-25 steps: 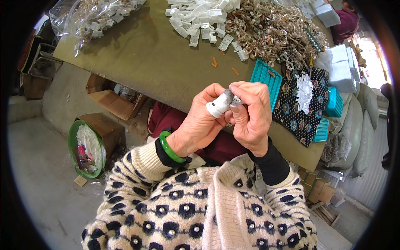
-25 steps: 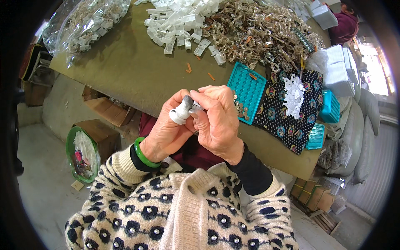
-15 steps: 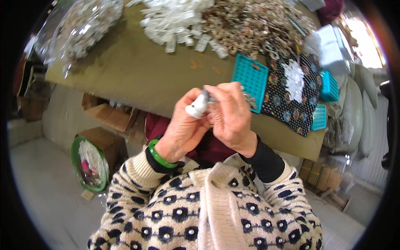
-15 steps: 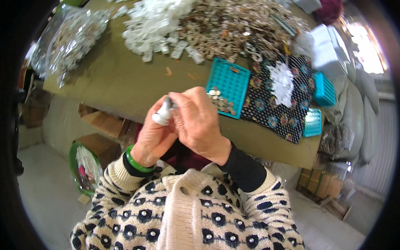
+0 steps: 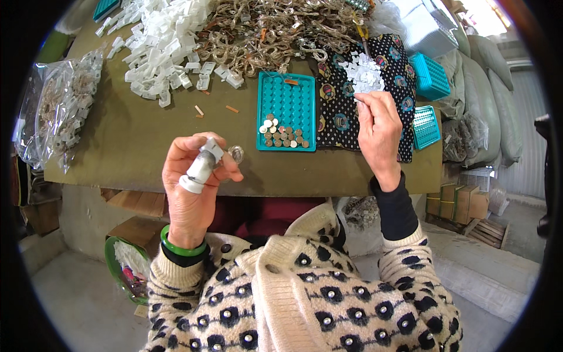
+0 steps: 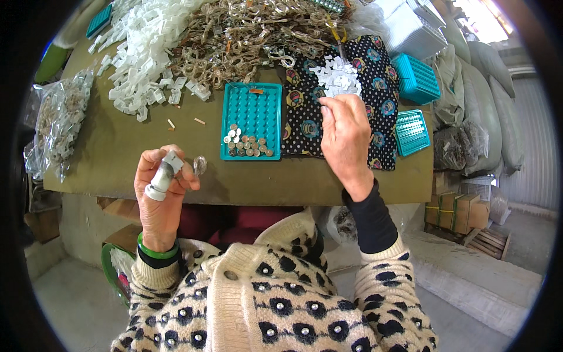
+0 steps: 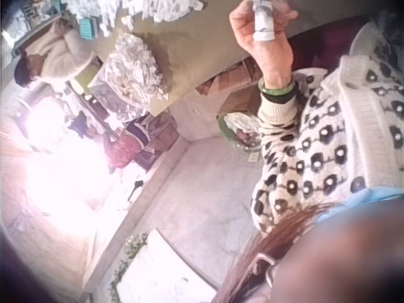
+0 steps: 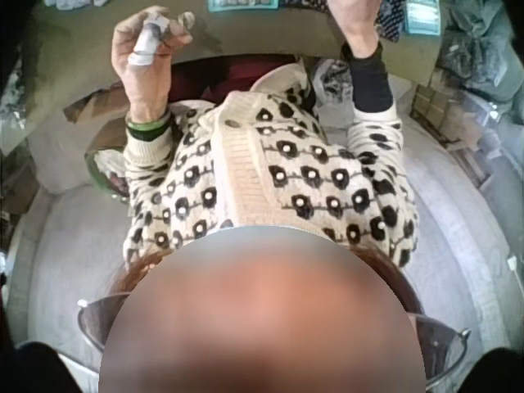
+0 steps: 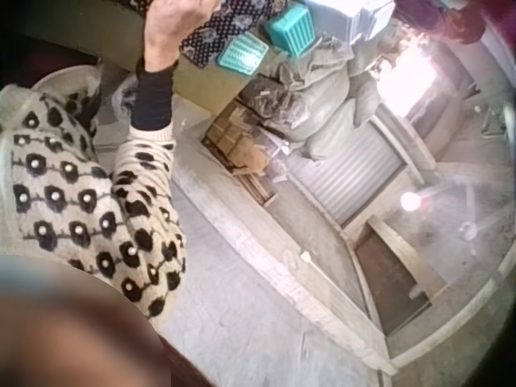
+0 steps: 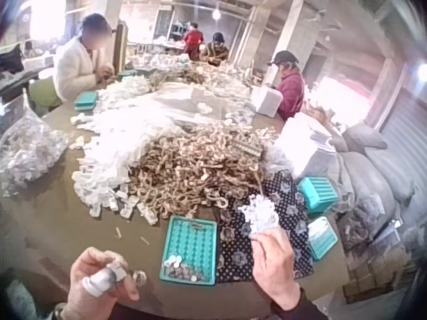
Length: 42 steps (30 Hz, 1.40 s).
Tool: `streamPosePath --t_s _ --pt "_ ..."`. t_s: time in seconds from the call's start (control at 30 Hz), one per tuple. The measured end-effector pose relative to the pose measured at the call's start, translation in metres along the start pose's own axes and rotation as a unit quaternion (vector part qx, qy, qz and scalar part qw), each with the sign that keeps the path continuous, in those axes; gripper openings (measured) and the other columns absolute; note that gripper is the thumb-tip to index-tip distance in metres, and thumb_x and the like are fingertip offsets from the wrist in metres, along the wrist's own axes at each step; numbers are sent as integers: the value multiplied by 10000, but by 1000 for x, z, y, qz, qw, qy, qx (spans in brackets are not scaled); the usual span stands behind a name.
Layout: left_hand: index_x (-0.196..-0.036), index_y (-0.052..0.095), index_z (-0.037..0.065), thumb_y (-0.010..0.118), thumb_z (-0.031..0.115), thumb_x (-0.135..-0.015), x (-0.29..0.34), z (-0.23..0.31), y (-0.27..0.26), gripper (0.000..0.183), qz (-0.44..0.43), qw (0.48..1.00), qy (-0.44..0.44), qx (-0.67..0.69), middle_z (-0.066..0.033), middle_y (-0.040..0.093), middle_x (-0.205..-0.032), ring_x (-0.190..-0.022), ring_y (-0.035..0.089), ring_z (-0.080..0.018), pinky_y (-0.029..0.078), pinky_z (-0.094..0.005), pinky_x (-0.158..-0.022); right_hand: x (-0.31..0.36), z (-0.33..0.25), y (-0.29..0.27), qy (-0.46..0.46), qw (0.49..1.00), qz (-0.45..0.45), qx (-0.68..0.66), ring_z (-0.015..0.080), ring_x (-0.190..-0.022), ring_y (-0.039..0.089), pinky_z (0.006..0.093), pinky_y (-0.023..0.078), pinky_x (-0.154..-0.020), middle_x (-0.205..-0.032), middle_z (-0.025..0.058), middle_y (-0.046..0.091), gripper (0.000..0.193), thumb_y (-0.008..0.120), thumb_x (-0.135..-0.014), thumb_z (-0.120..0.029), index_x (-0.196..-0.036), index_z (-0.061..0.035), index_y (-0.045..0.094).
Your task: The person assembles small electronic components by hand. They pick up white plastic housings and metal contacts from a table, insert the contacts into the housings, and place the assembled units into a blue tray. The person repeats this process for multiple units.
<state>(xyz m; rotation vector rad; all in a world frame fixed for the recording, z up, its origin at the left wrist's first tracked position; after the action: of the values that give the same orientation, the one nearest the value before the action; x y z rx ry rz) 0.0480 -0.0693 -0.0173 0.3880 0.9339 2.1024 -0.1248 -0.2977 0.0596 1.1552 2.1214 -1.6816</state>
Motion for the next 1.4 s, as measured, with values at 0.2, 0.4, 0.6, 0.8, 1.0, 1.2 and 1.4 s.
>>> streamPosePath --t_s 0.2,0.4,0.6,0.8,1.0,1.2,1.4 --pt "-1067 590 47 625 55 -910 -2 -17 1 161 22 999 -31 -1 -169 651 -1052 -755 670 -208 603 -406 -705 -1 32 24 -48 991 -70 104 290 -843 556 380 470 -740 -881 108 549 108 657 -799 29 -904 5 652" --pt "-1050 614 34 630 43 -908 -2 -22 -2 144 32 998 -54 -5 -183 665 -1054 -763 684 -206 604 -406 -743 -4 40 30 -51 988 -100 110 314 -849 551 404 463 -741 -880 119 549 81 655 -784 25 -845 -1 609" --pt "-1104 615 31 650 67 -909 -1 -26 1 201 36 995 -76 52 -172 661 -1096 -856 695 -231 595 -428 -827 -13 19 12 -9 999 -31 -18 316 -777 625 382 498 -686 -854 133 628 67 633 -836 33 -871 -9 595" --pt "-1180 609 60 691 196 -899 2 -28 2 323 -1 991 -105 87 -177 646 -1148 -903 692 -252 563 -476 -899 -4 -33 34 199 890 -108 -395 51 -729 548 191 459 -667 -863 -9 610 61 587 -948 -5 -996 -4 626" --pt "-1159 624 56 660 170 -924 9 -21 1 264 23 989 -119 89 -155 670 -1088 -881 693 -256 585 -459 -854 -6 -113 60 95 876 -147 -449 113 -794 559 224 467 -696 -951 53 575 90 607 -900 58 -959 0 642" --pt "-1165 616 26 625 131 -940 14 -20 5 249 13 974 -166 152 -103 675 -1077 -974 674 -218 593 -421 -841 -12 -148 58 -39 934 -119 -334 205 -774 590 281 484 -674 -901 101 588 121 628 -857 61 -951 -8 660" --pt "-1104 637 -1 661 87 -910 15 -20 -2 214 52 975 -148 156 -92 680 -1020 -932 673 -186 567 -332 -846 -13 -163 56 -86 943 -112 -301 237 -759 613 300 510 -657 -898 115 611 185 636 -815 103 -968 0 647"
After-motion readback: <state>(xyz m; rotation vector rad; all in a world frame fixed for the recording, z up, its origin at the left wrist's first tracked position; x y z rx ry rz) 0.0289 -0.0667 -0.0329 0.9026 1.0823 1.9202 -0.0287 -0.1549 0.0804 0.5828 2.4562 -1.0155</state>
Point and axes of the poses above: each hand's wrist, its own x-axis away from the middle knuckle, its own y-axis out of the palm, z = x × y, the point moved 9 cm from there along -x, towards the middle knuckle
